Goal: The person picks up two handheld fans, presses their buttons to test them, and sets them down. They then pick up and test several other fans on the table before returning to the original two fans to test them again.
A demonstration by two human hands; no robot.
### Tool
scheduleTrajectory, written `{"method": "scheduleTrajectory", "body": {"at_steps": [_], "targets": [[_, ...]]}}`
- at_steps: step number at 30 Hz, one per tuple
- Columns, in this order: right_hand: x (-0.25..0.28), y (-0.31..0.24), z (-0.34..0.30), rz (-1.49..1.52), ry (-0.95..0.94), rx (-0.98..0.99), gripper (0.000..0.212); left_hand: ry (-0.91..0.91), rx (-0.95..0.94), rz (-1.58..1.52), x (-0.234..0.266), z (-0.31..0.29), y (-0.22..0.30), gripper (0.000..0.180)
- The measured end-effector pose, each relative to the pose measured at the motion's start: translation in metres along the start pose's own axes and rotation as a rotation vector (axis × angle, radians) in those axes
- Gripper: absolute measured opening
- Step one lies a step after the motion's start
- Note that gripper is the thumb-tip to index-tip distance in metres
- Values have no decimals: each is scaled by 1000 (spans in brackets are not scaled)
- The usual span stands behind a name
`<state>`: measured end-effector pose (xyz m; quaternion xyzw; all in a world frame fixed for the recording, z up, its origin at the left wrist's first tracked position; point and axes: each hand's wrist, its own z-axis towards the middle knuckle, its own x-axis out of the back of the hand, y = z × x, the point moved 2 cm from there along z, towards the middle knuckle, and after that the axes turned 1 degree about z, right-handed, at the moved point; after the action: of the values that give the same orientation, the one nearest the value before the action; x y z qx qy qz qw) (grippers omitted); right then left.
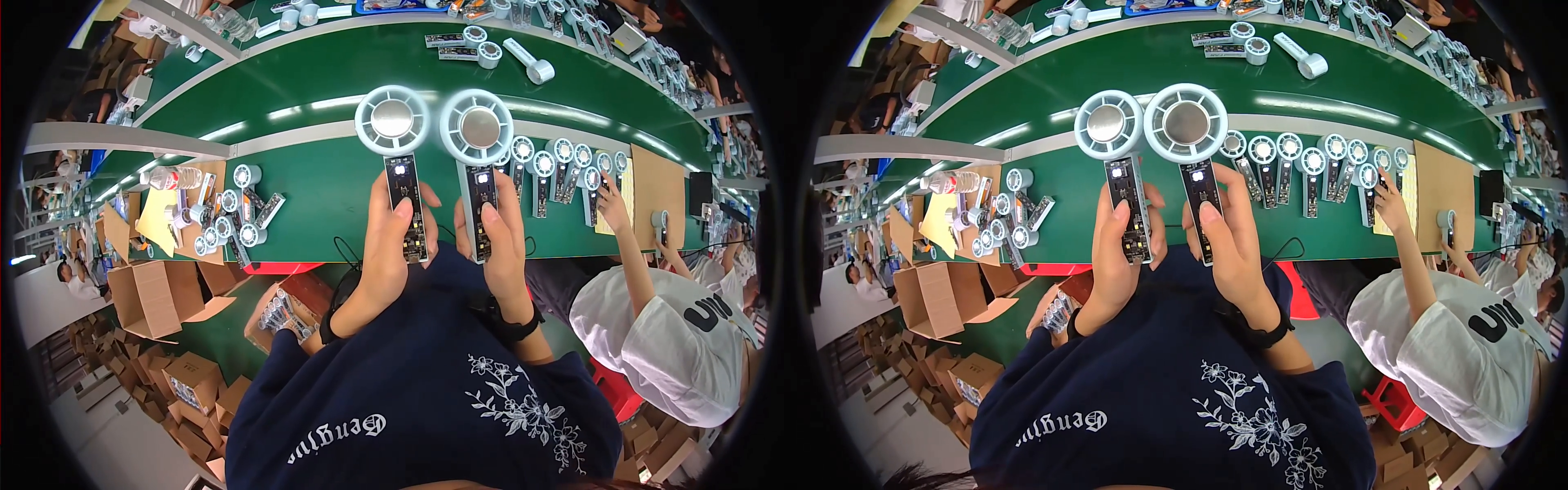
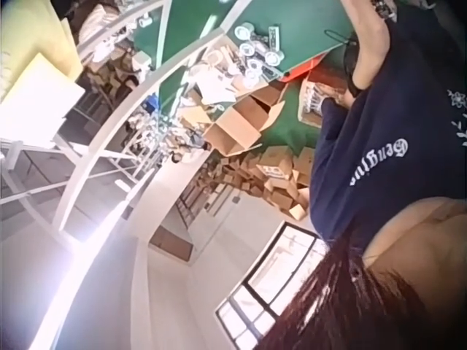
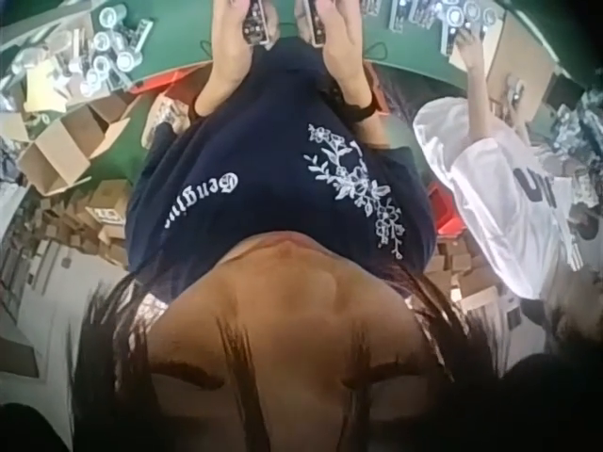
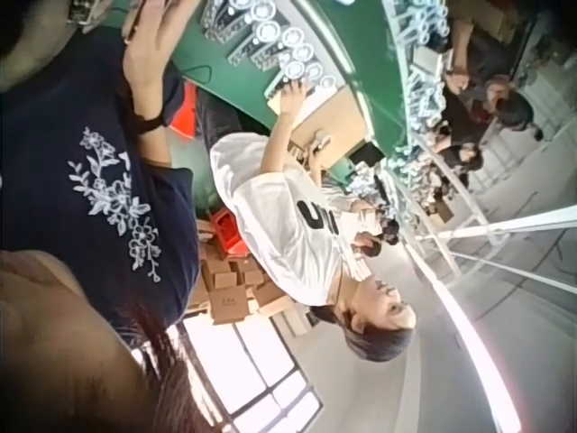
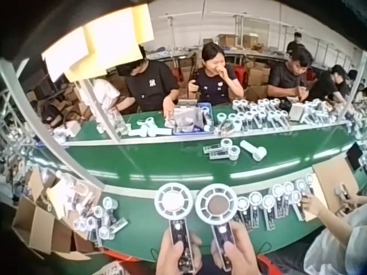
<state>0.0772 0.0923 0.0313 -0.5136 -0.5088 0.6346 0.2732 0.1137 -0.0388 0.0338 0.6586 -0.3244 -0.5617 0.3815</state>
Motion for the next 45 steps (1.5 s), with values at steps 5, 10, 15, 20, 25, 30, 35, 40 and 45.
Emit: {"method": "scheduleTrajectory", "body": {"at_steps": [5,10,15,20,25,30,35,40,45], "targets": [[0,2,1,13,-33,7,43,-4,-7,11,0,1,1,42],[-3,2,0,-28,-18,11,43,-17,-24,36,-3,2,3,42],[-3,0,1,-2,4,37,39,-19,-52,49,0,4,2,40],[0,-1,5,-25,64,17,33,45,-4,115,-2,7,2,46],[3,2,6,-54,89,23,29,0,30,19,1,9,-1,37],[6,5,6,-44,106,51,28,-10,6,52,0,11,-3,36],[12,6,7,-88,137,102,29,2,-3,63,-5,11,-6,35],[22,6,7,-136,182,156,29,1,-1,89,-10,13,-11,33],[40,7,10,-145,223,155,29,18,37,90,-3,34,-17,30]]}}
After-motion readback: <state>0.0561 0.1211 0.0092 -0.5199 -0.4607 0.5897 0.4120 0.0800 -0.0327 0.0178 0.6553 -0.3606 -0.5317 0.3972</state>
